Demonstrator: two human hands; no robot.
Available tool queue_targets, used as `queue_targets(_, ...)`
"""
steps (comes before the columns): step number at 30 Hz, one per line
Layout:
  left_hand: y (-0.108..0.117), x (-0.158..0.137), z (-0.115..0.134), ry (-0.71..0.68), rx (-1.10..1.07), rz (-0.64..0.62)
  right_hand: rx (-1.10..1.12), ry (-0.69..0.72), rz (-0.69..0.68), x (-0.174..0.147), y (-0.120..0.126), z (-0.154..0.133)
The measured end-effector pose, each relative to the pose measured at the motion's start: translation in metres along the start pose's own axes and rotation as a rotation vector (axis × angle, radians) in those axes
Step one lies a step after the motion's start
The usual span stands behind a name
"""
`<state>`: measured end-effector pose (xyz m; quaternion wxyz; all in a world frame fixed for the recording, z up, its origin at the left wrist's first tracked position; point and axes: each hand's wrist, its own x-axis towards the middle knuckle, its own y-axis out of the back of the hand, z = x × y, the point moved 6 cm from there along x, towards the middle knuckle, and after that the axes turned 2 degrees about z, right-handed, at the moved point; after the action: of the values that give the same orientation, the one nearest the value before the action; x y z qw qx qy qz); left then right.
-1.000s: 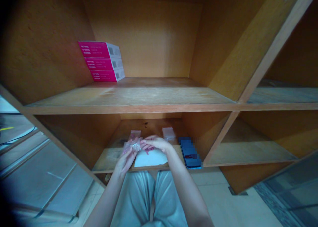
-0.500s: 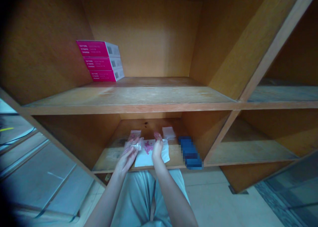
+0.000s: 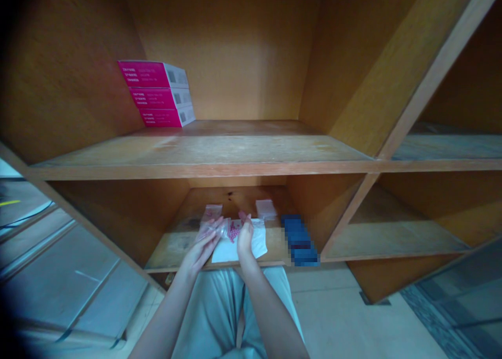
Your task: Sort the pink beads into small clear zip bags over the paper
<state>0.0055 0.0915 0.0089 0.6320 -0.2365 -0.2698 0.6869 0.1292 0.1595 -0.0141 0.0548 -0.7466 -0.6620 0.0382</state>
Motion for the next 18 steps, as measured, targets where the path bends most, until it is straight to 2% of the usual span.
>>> queue_targets(5,-0.005,0.003,-0.002,0.031,0.061,0.003,0.061,-0.021,0.002,-0.001,-0.001,0.000)
queue_targets(12,-0.005,0.012,-0.014,0.039,0.153,0.018,0.341,-0.063,0.044,0.002,-0.002,0.011)
queue_targets(18,-0.002,0.020,-0.021,0.010,0.227,0.044,0.348,-0.090,0.023,0.001,-0.003,0.013)
